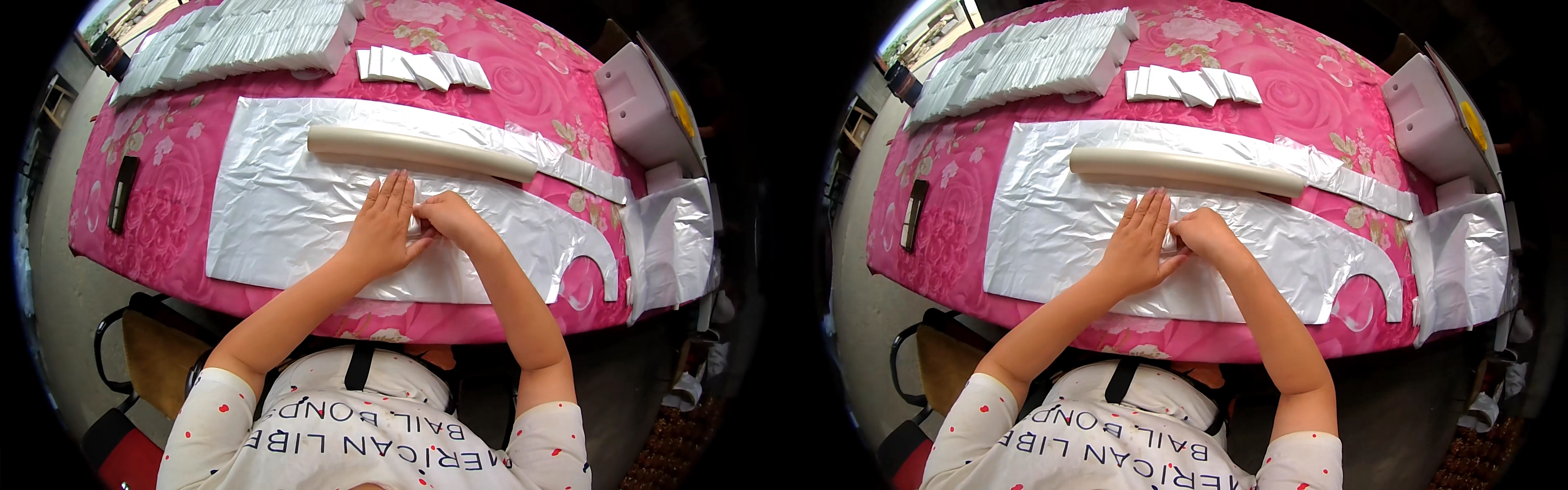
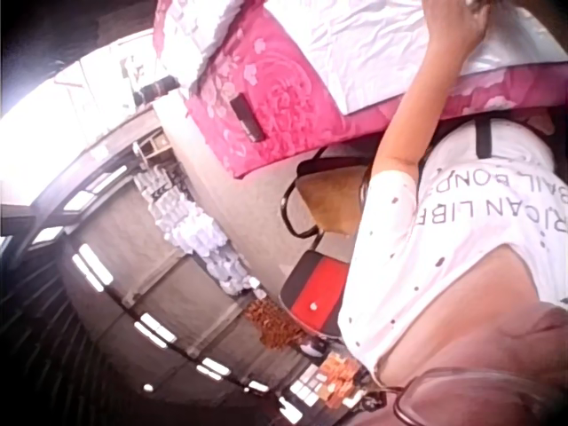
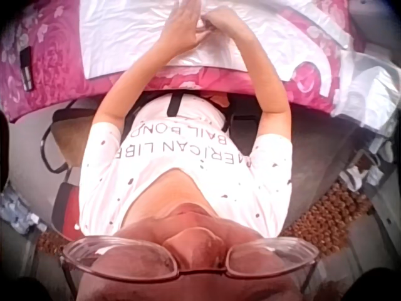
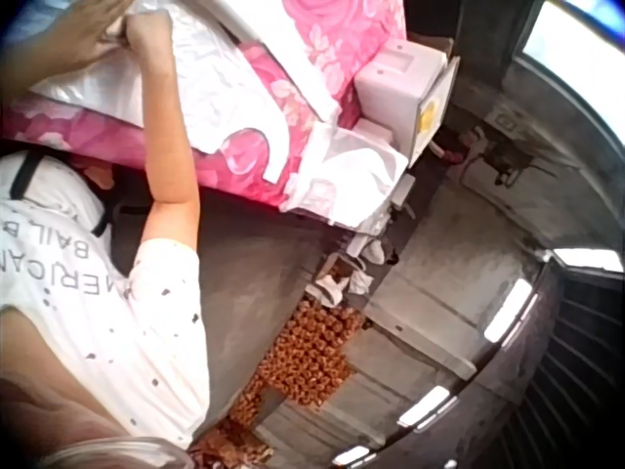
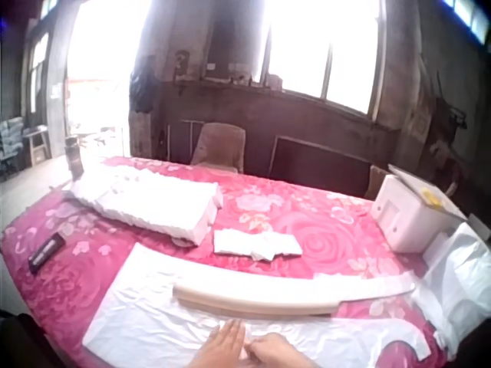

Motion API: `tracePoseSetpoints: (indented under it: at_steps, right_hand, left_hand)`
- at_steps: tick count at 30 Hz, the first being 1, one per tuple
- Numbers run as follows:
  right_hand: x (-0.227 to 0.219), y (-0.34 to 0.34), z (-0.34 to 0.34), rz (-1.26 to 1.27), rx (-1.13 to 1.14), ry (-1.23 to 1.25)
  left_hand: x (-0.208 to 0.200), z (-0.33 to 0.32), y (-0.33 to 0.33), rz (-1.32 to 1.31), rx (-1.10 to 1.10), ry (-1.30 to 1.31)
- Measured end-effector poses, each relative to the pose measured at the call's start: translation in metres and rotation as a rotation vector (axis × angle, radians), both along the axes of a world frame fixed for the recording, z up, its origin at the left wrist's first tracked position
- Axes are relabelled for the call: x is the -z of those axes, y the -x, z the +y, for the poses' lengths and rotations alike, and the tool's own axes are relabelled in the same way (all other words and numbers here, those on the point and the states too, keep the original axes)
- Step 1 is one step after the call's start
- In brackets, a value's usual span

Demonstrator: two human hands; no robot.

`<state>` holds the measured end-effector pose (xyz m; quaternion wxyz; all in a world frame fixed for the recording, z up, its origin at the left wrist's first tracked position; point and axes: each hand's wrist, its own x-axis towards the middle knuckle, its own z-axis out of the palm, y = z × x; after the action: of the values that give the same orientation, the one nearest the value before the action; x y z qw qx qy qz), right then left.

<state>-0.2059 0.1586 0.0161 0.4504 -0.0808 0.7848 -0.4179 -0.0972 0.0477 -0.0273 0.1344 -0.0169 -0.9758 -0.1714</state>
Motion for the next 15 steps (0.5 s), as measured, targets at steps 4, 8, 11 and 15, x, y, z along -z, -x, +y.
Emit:
tracePoseSetpoints:
  at_steps: [4, 8, 11, 15]
  right_hand:
    - [-0.001, -0.003, -0.001, 0.009, 0.022, -0.018]
    - [-0.001, -0.013, 0.003, 0.188, -0.007, -0.046]
    - [-0.005, -0.037, 0.008, 0.642, -0.107, -0.118]
    - [-0.013, -0.045, 0.021, 0.943, -0.234, -0.361]
  left_hand:
    - [0.003, -0.003, 0.0, -0.04, 0.008, -0.005]
    - [0.003, -0.004, 0.004, -0.042, 0.025, -0.003]
    - [0.006, -0.002, 0.003, -0.073, -0.005, 0.043]
    - [0.003, -0.005, -0.001, -0.035, -0.01, 0.035]
